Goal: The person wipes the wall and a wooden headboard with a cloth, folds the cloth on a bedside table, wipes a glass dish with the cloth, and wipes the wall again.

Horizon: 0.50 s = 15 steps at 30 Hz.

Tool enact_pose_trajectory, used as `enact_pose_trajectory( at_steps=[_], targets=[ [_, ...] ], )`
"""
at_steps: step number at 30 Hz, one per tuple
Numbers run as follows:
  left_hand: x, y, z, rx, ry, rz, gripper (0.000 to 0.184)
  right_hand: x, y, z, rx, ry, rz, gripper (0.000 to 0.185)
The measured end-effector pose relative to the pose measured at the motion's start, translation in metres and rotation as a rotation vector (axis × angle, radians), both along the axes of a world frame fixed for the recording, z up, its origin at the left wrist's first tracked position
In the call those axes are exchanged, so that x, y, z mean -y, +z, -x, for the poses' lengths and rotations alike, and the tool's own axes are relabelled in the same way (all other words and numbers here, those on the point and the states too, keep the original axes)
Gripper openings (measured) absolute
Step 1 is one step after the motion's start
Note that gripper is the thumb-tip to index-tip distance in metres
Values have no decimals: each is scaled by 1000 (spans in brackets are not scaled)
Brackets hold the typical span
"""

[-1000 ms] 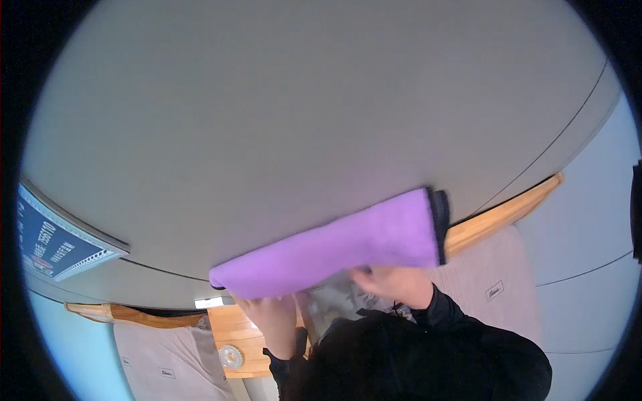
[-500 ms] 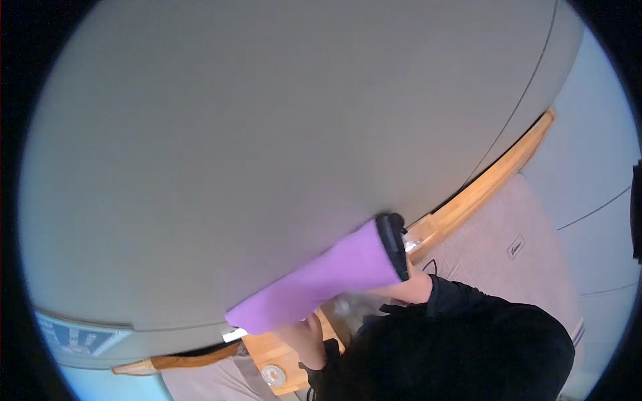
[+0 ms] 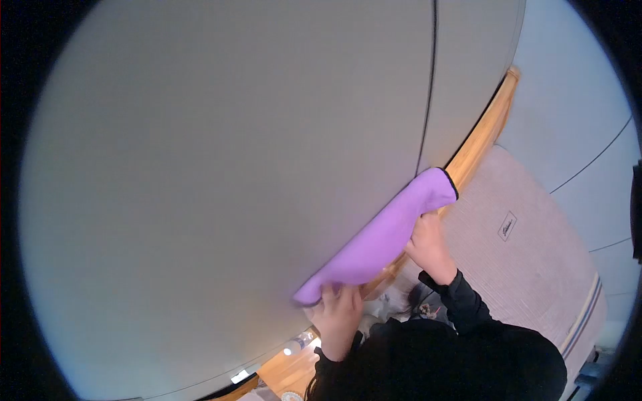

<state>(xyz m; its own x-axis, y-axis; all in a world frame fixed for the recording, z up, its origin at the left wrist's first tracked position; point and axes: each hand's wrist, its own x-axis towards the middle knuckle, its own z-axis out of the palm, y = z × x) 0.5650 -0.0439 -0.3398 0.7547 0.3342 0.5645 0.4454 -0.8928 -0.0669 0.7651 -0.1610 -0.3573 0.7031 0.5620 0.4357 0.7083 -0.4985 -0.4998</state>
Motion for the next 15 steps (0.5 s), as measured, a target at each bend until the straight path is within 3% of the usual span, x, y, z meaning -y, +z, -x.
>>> enact_pose_trajectory(
  at_steps=[1,5,10,15],
  targets=[
    [2,-7,7,-35,-5,-23,33,1,-11,10,83,-20,-25,47],
    [17,8,-33,-69,-75,-39,33,21,-17,-11,-93,-20,-64,51],
    [12,8,-4,-46,-52,-101,34,19,-12,9,-35,25,-221,48],
    [0,24,51,57,125,-104,40,-4,45,44,48,156,-318,48]
  ],
)
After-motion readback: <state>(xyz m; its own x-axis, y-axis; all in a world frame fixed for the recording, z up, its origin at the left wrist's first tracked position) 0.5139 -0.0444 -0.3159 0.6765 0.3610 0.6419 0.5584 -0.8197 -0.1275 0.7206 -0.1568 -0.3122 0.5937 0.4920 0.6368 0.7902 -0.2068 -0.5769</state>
